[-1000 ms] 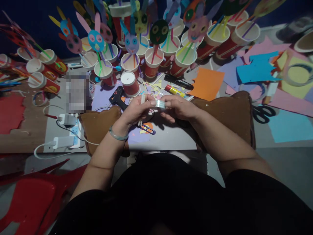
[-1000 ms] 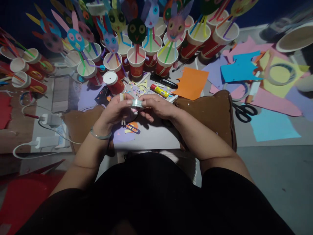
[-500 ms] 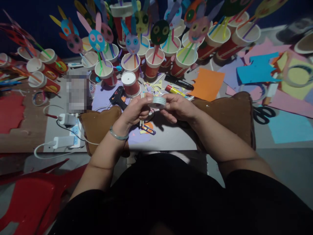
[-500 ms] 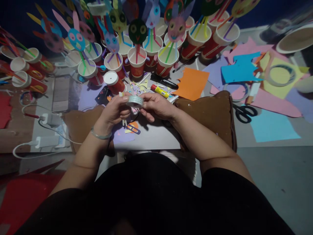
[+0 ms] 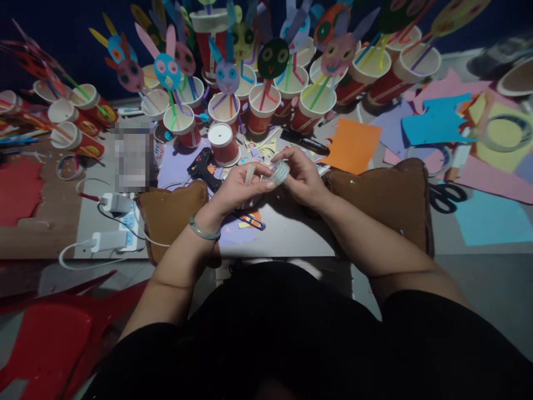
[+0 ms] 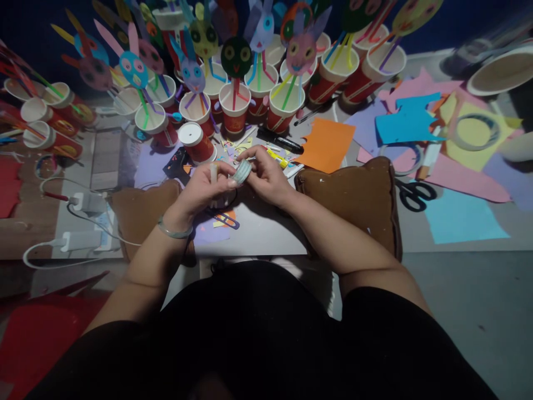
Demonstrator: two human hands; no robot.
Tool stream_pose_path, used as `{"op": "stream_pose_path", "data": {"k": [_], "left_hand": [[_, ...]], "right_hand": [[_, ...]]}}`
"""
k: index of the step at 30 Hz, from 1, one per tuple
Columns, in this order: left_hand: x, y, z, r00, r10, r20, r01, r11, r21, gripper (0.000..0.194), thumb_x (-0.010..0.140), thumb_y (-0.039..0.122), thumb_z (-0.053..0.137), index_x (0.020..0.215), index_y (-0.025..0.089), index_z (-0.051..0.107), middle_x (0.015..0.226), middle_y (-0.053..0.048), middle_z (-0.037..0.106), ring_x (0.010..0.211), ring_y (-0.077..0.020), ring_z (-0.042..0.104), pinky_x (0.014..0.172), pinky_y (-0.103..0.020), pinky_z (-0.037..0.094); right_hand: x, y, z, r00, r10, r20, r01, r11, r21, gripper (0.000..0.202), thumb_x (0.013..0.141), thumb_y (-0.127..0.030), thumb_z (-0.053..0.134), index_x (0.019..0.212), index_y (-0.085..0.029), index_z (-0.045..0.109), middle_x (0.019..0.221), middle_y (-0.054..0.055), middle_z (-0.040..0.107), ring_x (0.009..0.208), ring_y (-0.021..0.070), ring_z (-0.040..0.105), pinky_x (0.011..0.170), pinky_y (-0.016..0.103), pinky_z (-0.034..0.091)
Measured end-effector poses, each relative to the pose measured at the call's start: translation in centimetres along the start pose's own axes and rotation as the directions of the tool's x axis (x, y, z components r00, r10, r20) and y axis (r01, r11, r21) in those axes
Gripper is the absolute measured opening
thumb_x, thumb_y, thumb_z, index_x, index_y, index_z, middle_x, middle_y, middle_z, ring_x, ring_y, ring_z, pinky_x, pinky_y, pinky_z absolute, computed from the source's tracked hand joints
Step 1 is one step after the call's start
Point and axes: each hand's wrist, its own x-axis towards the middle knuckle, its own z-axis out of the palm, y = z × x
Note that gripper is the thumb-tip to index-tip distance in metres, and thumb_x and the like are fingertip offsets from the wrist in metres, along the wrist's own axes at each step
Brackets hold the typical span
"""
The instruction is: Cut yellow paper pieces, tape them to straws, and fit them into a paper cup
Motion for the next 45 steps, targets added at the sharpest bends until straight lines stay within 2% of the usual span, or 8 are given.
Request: {"op": "stream_pose_path", "data": {"k": [6, 13, 16, 19, 22, 26, 38, 45], "left_hand": [[0.0, 0.1, -0.2, 0.996, 0.063, 0.061, -0.067, 0.996, 0.061, 0.047, 0.073, 0.053, 0.082, 0.096, 0.015, 0.070, 0.070, -0.001, 0.066, 0.063, -0.0096, 0.059, 0.059, -0.021, 0.042], [0.0, -0.2, -0.1, 0.998, 0.052, 0.045, -0.053, 0.998, 0.016, 0.043, 0.076, 0.055, 0.078, 0.092, 0.017, 0.064, 0.066, 0.002, 0.062, 0.051, -0.0062, 0.050, 0.050, -0.020, 0.035], [0.1, -0.1, 0.0, 1.000, 0.014, 0.016, -0.014, 0.999, -0.030, 0.041, 0.076, 0.053, 0.077, 0.088, 0.018, 0.060, 0.062, 0.003, 0.059, 0.045, -0.0051, 0.045, 0.046, -0.019, 0.031], [0.2, -0.1, 0.0, 1.000, -0.008, 0.014, 0.009, 0.999, -0.046, 0.037, 0.077, 0.051, 0.075, 0.086, 0.019, 0.059, 0.059, 0.005, 0.055, 0.043, -0.0044, 0.040, 0.044, -0.019, 0.028], [0.2, -0.1, -0.1, 0.999, -0.028, 0.021, 0.029, 0.999, -0.037, 0.035, 0.078, 0.049, 0.073, 0.087, 0.019, 0.060, 0.057, 0.007, 0.051, 0.042, -0.0037, 0.037, 0.043, -0.019, 0.026], [0.1, 0.1, -0.1, 1.000, -0.008, 0.021, 0.008, 1.000, -0.027, 0.034, 0.077, 0.048, 0.074, 0.083, 0.018, 0.060, 0.058, 0.006, 0.052, 0.045, -0.0036, 0.038, 0.045, -0.019, 0.028], [0.0, 0.8, 0.2, 0.992, -0.068, 0.101, 0.082, 0.987, -0.136, 0.038, 0.070, 0.047, 0.077, 0.083, 0.020, 0.054, 0.046, 0.013, 0.033, 0.034, -0.0026, 0.025, 0.037, -0.018, 0.018], [0.0, 0.8, -0.1, 0.987, -0.072, 0.147, 0.094, 0.984, -0.148, 0.040, 0.070, 0.049, 0.077, 0.084, 0.020, 0.053, 0.048, 0.013, 0.034, 0.034, -0.0009, 0.023, 0.037, -0.016, 0.016]], "right_hand": [[0.1, -1.1, 0.0, 0.966, 0.228, 0.123, -0.251, 0.942, 0.224, 0.047, 0.085, -0.068, 0.065, 0.090, -0.025, 0.047, 0.054, -0.007, 0.055, 0.035, 0.0100, 0.045, 0.034, 0.024, 0.032], [0.2, -0.9, 0.1, 0.955, 0.220, 0.199, -0.274, 0.911, 0.308, 0.045, 0.085, -0.063, 0.068, 0.087, -0.024, 0.046, 0.056, -0.007, 0.059, 0.035, 0.0081, 0.046, 0.035, 0.021, 0.032], [0.2, -0.3, 0.0, 0.965, 0.194, 0.178, -0.233, 0.943, 0.237, 0.040, 0.088, -0.060, 0.064, 0.100, -0.023, 0.053, 0.064, -0.005, 0.062, 0.043, 0.0112, 0.053, 0.040, 0.023, 0.039], [0.2, 0.1, -0.2, 0.996, 0.053, 0.074, -0.059, 0.995, 0.074, 0.043, 0.089, -0.058, 0.063, 0.112, -0.022, 0.058, 0.075, -0.001, 0.064, 0.059, 0.0145, 0.061, 0.054, 0.026, 0.048], [0.1, 0.1, -0.4, 0.990, -0.143, -0.013, 0.139, 0.978, -0.152, 0.036, 0.090, -0.052, 0.063, 0.106, -0.020, 0.063, 0.089, 0.003, 0.068, 0.077, 0.0166, 0.064, 0.069, 0.028, 0.052], [-0.1, -0.1, -0.6, 0.964, -0.266, -0.011, 0.250, 0.916, -0.313, 0.026, 0.094, -0.043, 0.059, 0.101, -0.019, 0.065, 0.092, 0.005, 0.070, 0.077, 0.0156, 0.062, 0.071, 0.027, 0.050], [-0.4, -0.2, -0.5, 0.923, -0.380, -0.051, 0.341, 0.875, -0.342, 0.027, 0.097, -0.044, 0.055, 0.097, -0.019, 0.063, 0.081, 0.002, 0.064, 0.064, 0.0125, 0.054, 0.062, 0.026, 0.044], [-0.4, -0.3, -0.2, 0.948, -0.309, -0.069, 0.284, 0.926, -0.250, 0.036, 0.096, -0.054, 0.056, 0.093, -0.019, 0.062, 0.080, 0.002, 0.062, 0.068, 0.0134, 0.054, 0.066, 0.027, 0.045]]}}
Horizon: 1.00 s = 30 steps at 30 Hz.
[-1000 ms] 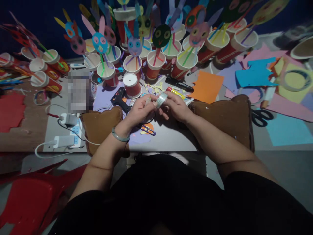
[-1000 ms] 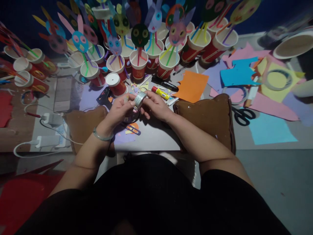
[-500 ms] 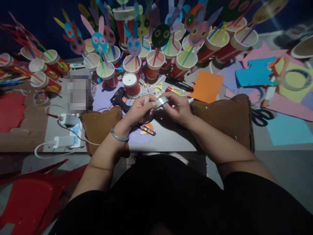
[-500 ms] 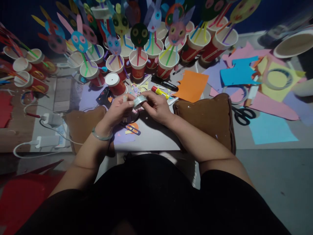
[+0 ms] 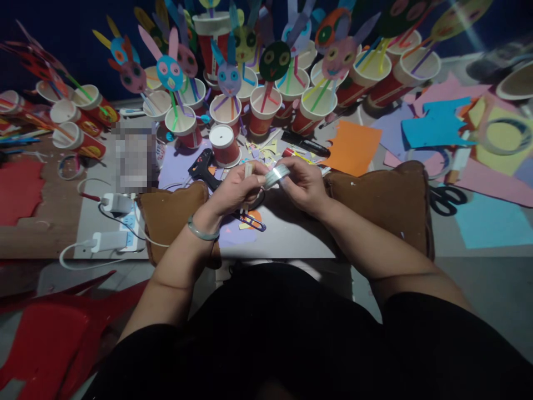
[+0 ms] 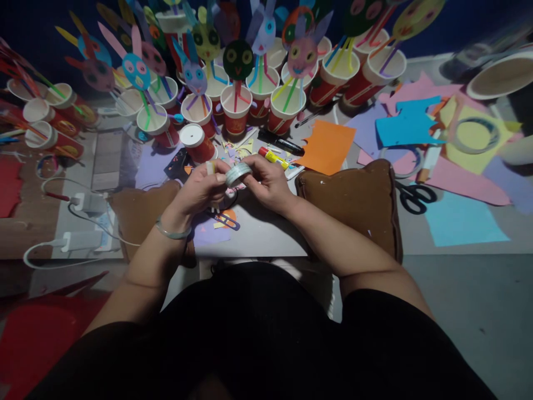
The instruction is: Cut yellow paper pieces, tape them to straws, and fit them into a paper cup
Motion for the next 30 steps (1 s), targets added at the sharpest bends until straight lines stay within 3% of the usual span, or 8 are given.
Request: {"op": "stream_pose_path", "data": {"k": [8, 14, 16, 20, 25, 30], "left_hand": [[0.0, 0.1, 0.1, 1.000, -0.011, -0.023, 0.012, 1.000, 0.013, 0.030, 0.072, 0.040, 0.071, 0.082, 0.020, 0.052, 0.048, 0.013, 0.032, 0.035, -0.0016, 0.023, 0.038, -0.017, 0.018], [0.2, -0.1, -0.2, 0.983, 0.162, -0.091, -0.138, 0.964, 0.226, 0.034, 0.074, 0.046, 0.076, 0.077, 0.018, 0.057, 0.055, 0.007, 0.047, 0.048, -0.0049, 0.042, 0.048, -0.020, 0.034], [0.3, -0.2, -0.6, 0.973, 0.208, -0.095, -0.175, 0.944, 0.278, 0.036, 0.075, 0.049, 0.076, 0.076, 0.017, 0.057, 0.057, 0.006, 0.049, 0.051, -0.0059, 0.045, 0.052, -0.021, 0.037], [0.6, -0.3, -1.2, 0.951, 0.288, -0.111, -0.224, 0.892, 0.394, 0.033, 0.074, 0.045, 0.077, 0.075, 0.016, 0.060, 0.060, 0.005, 0.051, 0.053, -0.0061, 0.046, 0.055, -0.021, 0.038], [0.6, -0.4, -1.4, 0.949, 0.300, -0.102, -0.209, 0.834, 0.510, 0.031, 0.073, 0.043, 0.076, 0.073, 0.016, 0.061, 0.060, 0.004, 0.054, 0.053, -0.0070, 0.046, 0.053, -0.021, 0.036], [0.7, -0.8, -1.5, 0.953, 0.286, -0.103, -0.189, 0.822, 0.537, 0.031, 0.069, 0.042, 0.078, 0.073, 0.017, 0.061, 0.054, 0.007, 0.045, 0.049, -0.0058, 0.037, 0.048, -0.020, 0.029]], "right_hand": [[0.1, -0.3, 0.2, 0.994, 0.107, 0.023, -0.108, 0.992, 0.071, 0.036, 0.092, -0.055, 0.061, 0.093, -0.019, 0.059, 0.078, 0.001, 0.059, 0.068, 0.0130, 0.052, 0.064, 0.026, 0.045], [0.3, -0.3, -0.4, 0.990, 0.122, 0.078, -0.126, 0.990, 0.056, 0.029, 0.086, -0.046, 0.070, 0.092, -0.020, 0.059, 0.082, 0.001, 0.060, 0.063, 0.0111, 0.050, 0.060, 0.025, 0.043], [0.6, -0.2, -0.7, 0.966, 0.169, 0.195, -0.201, 0.967, 0.157, 0.034, 0.083, -0.048, 0.074, 0.094, -0.020, 0.058, 0.077, -0.001, 0.058, 0.060, 0.0103, 0.050, 0.056, 0.024, 0.042], [0.9, -0.4, -1.2, 0.869, 0.247, 0.428, -0.412, 0.841, 0.351, 0.043, 0.084, -0.058, 0.072, 0.098, -0.021, 0.053, 0.070, -0.004, 0.059, 0.053, 0.0097, 0.054, 0.051, 0.022, 0.045], [1.0, -1.1, -0.9, 0.802, 0.337, 0.494, -0.538, 0.766, 0.351, 0.035, 0.087, -0.050, 0.072, 0.091, -0.020, 0.055, 0.068, -0.004, 0.060, 0.052, 0.0108, 0.060, 0.050, 0.023, 0.050], [1.1, -1.7, -0.9, 0.760, 0.381, 0.526, -0.595, 0.734, 0.327, 0.022, 0.087, -0.035, 0.068, 0.079, -0.018, 0.057, 0.062, -0.006, 0.058, 0.049, 0.0103, 0.061, 0.049, 0.021, 0.047]]}}
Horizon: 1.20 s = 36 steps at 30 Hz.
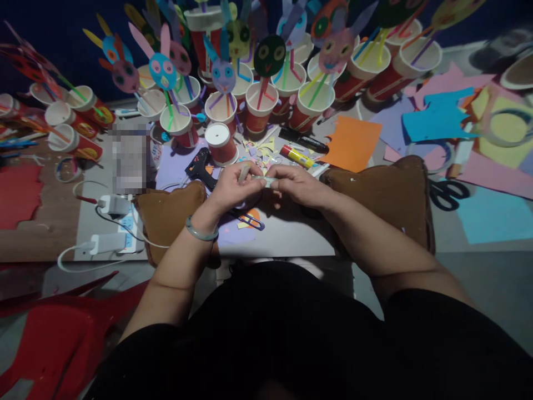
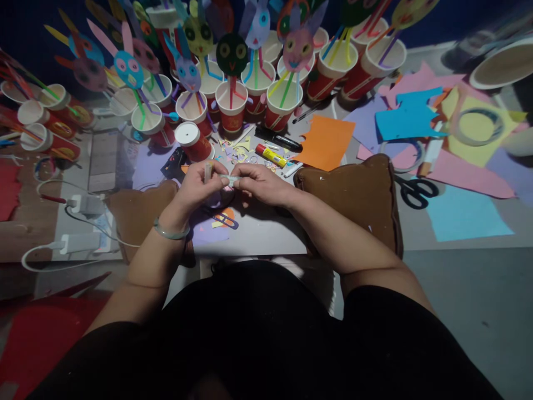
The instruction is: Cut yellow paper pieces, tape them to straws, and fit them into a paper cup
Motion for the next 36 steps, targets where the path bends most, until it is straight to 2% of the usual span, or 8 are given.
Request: {"op": "stream_pose_path", "data": {"k": [5, 11, 18, 21, 25, 31, 36], "left_hand": [[-0.11, -0.03, -0.04, 1.000, -0.014, 0.014, 0.014, 0.999, -0.035, 0.030, 0.069, 0.042, 0.078, 0.073, 0.017, 0.063, 0.053, 0.007, 0.041, 0.049, -0.0063, 0.035, 0.048, -0.021, 0.028], [-0.20, 0.57, -0.03, 0.999, -0.054, -0.004, 0.054, 0.995, -0.085, 0.030, 0.067, 0.042, 0.081, 0.071, 0.017, 0.064, 0.052, 0.007, 0.041, 0.050, -0.0061, 0.034, 0.048, -0.021, 0.027], [-0.24, 0.59, 0.04, 0.999, -0.045, -0.005, 0.045, 0.995, -0.090, 0.033, 0.068, 0.046, 0.080, 0.072, 0.017, 0.064, 0.052, 0.006, 0.044, 0.049, -0.0063, 0.035, 0.050, -0.022, 0.026], [-0.26, 0.40, 0.23, 0.999, -0.039, -0.030, 0.037, 0.998, -0.059, 0.032, 0.066, 0.044, 0.081, 0.071, 0.017, 0.064, 0.050, 0.007, 0.041, 0.048, -0.0064, 0.033, 0.050, -0.022, 0.024], [-0.19, 0.39, 0.29, 0.999, -0.016, -0.040, 0.013, 0.997, -0.078, 0.037, 0.064, 0.049, 0.082, 0.069, 0.017, 0.064, 0.051, 0.006, 0.044, 0.049, -0.0060, 0.036, 0.050, -0.022, 0.025], [-0.23, 0.52, 0.07, 0.997, -0.071, 0.000, 0.070, 0.980, -0.186, 0.040, 0.064, 0.052, 0.082, 0.071, 0.017, 0.063, 0.051, 0.007, 0.045, 0.045, -0.0047, 0.034, 0.047, -0.022, 0.026], [-0.43, 0.87, 0.29, 0.981, -0.183, 0.068, 0.195, 0.898, -0.394, 0.038, 0.065, 0.051, 0.079, 0.072, 0.020, 0.058, 0.046, 0.009, 0.036, 0.038, -0.0036, 0.025, 0.041, -0.022, 0.019]], "right_hand": [[-0.12, -0.35, 0.14, 1.000, -0.023, 0.004, 0.023, 1.000, -0.012, 0.017, 0.086, -0.030, 0.066, 0.078, -0.017, 0.058, 0.058, -0.007, 0.058, 0.045, 0.0086, 0.058, 0.048, 0.020, 0.043], [-0.26, -0.47, 0.36, 1.000, -0.017, 0.001, 0.017, 1.000, 0.017, 0.013, 0.084, -0.028, 0.064, 0.078, -0.018, 0.060, 0.058, -0.006, 0.060, 0.046, 0.0099, 0.059, 0.050, 0.022, 0.044], [-0.20, -0.07, 0.68, 0.998, 0.007, -0.059, -0.002, 0.997, 0.080, 0.018, 0.082, -0.033, 0.067, 0.077, -0.018, 0.057, 0.054, -0.006, 0.059, 0.042, 0.0106, 0.057, 0.047, 0.022, 0.042], [-0.12, -0.05, 0.83, 0.997, 0.027, -0.078, -0.021, 0.996, 0.084, 0.017, 0.082, -0.029, 0.064, 0.072, -0.018, 0.056, 0.051, -0.006, 0.056, 0.041, 0.0105, 0.056, 0.047, 0.022, 0.042], [-0.09, -0.22, 0.87, 0.998, 0.020, -0.062, -0.013, 0.994, 0.112, 0.012, 0.080, -0.025, 0.061, 0.072, -0.017, 0.058, 0.056, -0.004, 0.060, 0.041, 0.0099, 0.055, 0.046, 0.023, 0.042], [-0.20, -0.42, 0.76, 0.999, 0.024, -0.029, -0.019, 0.988, 0.151, 0.014, 0.082, -0.030, 0.064, 0.077, -0.017, 0.061, 0.059, -0.003, 0.062, 0.043, 0.0111, 0.057, 0.045, 0.023, 0.044], [-0.35, -0.26, 0.61, 1.000, 0.001, -0.007, 0.000, 0.969, 0.248, 0.013, 0.082, -0.029, 0.066, 0.085, -0.018, 0.060, 0.060, -0.003, 0.066, 0.038, 0.0105, 0.056, 0.040, 0.021, 0.042]]}}
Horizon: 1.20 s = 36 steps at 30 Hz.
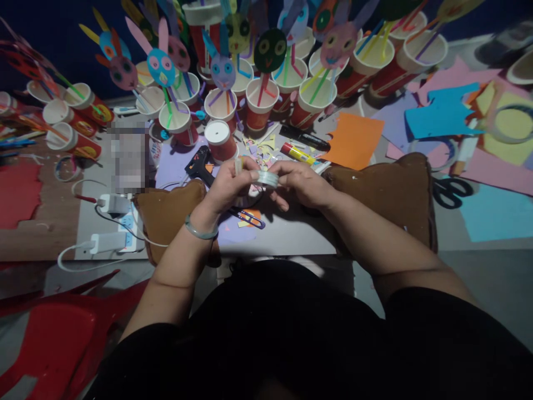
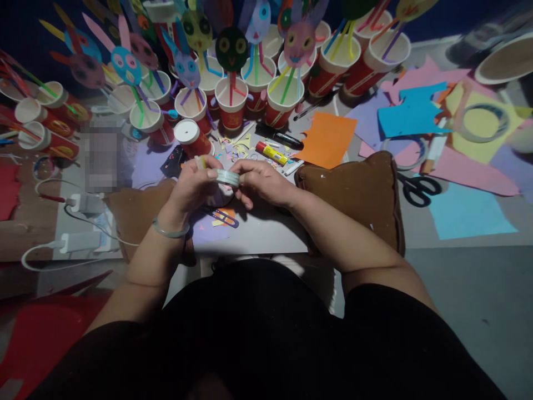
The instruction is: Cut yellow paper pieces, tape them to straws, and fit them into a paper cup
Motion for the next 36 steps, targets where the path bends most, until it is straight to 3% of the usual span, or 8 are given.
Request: {"op": "stream_pose_path", "data": {"k": [5, 10, 15, 24, 30, 36], "left_hand": [[-0.1, 0.2, 0.1, 0.997, -0.067, 0.025, 0.068, 0.997, -0.035, 0.033, 0.067, 0.048, 0.074, 0.074, 0.021, 0.057, 0.046, 0.009, 0.034, 0.037, -0.0038, 0.023, 0.039, -0.021, 0.015], [-0.2, 1.0, -0.6, 0.991, -0.078, 0.109, 0.060, 0.985, 0.162, 0.027, 0.068, 0.041, 0.075, 0.070, 0.018, 0.062, 0.048, 0.008, 0.038, 0.042, -0.0045, 0.029, 0.042, -0.022, 0.021], [-0.2, 1.6, -0.7, 0.991, -0.055, 0.125, 0.016, 0.956, 0.295, 0.019, 0.065, 0.032, 0.075, 0.065, 0.015, 0.064, 0.051, 0.006, 0.047, 0.050, -0.0056, 0.039, 0.048, -0.021, 0.028], [-0.3, 0.9, -0.7, 0.983, -0.144, 0.112, 0.129, 0.983, 0.129, 0.012, 0.063, 0.027, 0.069, 0.069, 0.017, 0.064, 0.046, 0.007, 0.041, 0.039, -0.0038, 0.031, 0.039, -0.020, 0.021], [-0.6, 1.2, -0.4, 0.976, -0.180, 0.123, 0.177, 0.984, 0.036, 0.016, 0.063, 0.032, 0.069, 0.069, 0.018, 0.062, 0.044, 0.008, 0.038, 0.035, -0.0036, 0.028, 0.035, -0.020, 0.019], [-0.3, 0.7, -0.6, 0.980, -0.155, 0.122, 0.150, 0.987, 0.049, 0.024, 0.063, 0.034, 0.077, 0.068, 0.018, 0.061, 0.045, 0.009, 0.040, 0.035, -0.0025, 0.029, 0.035, -0.019, 0.019]], "right_hand": [[-0.1, 0.0, -0.4, 0.999, 0.013, 0.047, -0.016, 0.999, 0.048, 0.033, 0.081, -0.044, 0.076, 0.086, -0.016, 0.059, 0.056, -0.004, 0.065, 0.033, 0.0078, 0.052, 0.034, 0.017, 0.037], [-0.2, -0.2, -0.7, 0.995, 0.069, 0.076, -0.072, 0.997, 0.042, 0.038, 0.081, -0.045, 0.079, 0.088, -0.012, 0.063, 0.053, -0.003, 0.065, 0.030, 0.0060, 0.049, 0.031, 0.015, 0.035], [-0.1, -0.1, -1.0, 0.985, 0.127, 0.113, -0.129, 0.992, 0.012, 0.034, 0.082, -0.041, 0.080, 0.087, -0.011, 0.064, 0.052, -0.003, 0.065, 0.031, 0.0052, 0.050, 0.032, 0.014, 0.036], [-0.2, -0.4, -1.1, 0.979, 0.171, 0.108, -0.168, 0.985, -0.031, 0.021, 0.080, -0.026, 0.077, 0.089, -0.011, 0.066, 0.053, -0.004, 0.064, 0.031, 0.0053, 0.050, 0.032, 0.015, 0.037], [-0.4, -0.4, -1.4, 0.978, 0.153, 0.143, -0.158, 0.987, 0.025, 0.023, 0.080, -0.027, 0.077, 0.093, -0.011, 0.066, 0.055, -0.004, 0.065, 0.031, 0.0059, 0.050, 0.032, 0.015, 0.039], [-0.3, -0.2, -1.4, 0.978, 0.163, 0.131, -0.166, 0.986, 0.010, 0.024, 0.081, -0.029, 0.077, 0.093, -0.011, 0.065, 0.054, -0.004, 0.064, 0.031, 0.0059, 0.049, 0.032, 0.015, 0.037]]}}
